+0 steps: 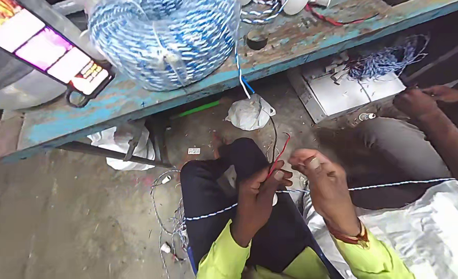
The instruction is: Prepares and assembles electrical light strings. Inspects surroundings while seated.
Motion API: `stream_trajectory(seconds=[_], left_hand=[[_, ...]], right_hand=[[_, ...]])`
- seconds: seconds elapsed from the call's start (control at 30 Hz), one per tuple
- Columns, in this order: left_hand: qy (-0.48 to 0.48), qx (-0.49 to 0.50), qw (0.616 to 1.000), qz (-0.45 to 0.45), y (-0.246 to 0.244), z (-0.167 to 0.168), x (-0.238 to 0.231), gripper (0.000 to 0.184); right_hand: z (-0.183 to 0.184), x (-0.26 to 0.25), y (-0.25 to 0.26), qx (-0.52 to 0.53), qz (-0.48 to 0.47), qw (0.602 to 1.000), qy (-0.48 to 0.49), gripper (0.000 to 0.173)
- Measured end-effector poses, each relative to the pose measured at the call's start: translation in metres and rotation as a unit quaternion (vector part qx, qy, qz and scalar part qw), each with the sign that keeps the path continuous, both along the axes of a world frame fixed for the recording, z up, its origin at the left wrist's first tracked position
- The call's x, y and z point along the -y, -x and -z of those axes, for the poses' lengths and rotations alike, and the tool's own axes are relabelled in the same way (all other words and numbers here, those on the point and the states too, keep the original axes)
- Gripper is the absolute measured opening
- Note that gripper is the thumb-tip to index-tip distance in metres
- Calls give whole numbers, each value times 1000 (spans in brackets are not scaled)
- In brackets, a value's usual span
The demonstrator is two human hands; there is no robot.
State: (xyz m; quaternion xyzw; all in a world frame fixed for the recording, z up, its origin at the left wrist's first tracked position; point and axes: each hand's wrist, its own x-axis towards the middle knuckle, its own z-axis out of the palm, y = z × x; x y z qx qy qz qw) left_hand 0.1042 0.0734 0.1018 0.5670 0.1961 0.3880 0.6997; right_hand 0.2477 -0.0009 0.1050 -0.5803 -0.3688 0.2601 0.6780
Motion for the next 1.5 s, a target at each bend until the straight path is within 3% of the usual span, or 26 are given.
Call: stream_trajectory(seconds=[0.1,0.3,0.4,0.47,0.57,0.67,0.77,0.87,1.1,1.33,1.5], left_hand=[[12,-29,999,7,6,14,7,22],[-1,-142,990,20,24,34,32,21],[-15,-116,993,21,39,33,24,31],[-64,-151,986,-20,60,36,15,35],[-164,-313,933,-72,100,54,-5,33],[-168,-419,892,28,122,74,-17,30],[-100,-419,890,148,117,83,-22,28],[-31,-403,894,194,106,85,-28,26],[86,-314,929,174,102,78,-37,16],[160,-244,943,160,96,86,-42,20],[229,-203,942,139,94,74,-46,20]], right_hand=[[5,-2,9,-78,-97,992,15,47],[-7,-1,22,-201,-114,969,93,27],[0,1,18,-250,-101,961,59,20],[-3,7,9,-249,-87,964,46,18],[-14,24,-7,-221,-106,968,49,15],[-27,39,-9,-234,-181,952,79,19],[-38,47,0,-261,-247,924,128,24],[-35,54,11,-307,-251,904,158,27],[-10,58,24,-449,-186,856,179,23],[-1,61,18,-474,-134,845,206,21],[1,64,7,-552,-72,819,137,21]])
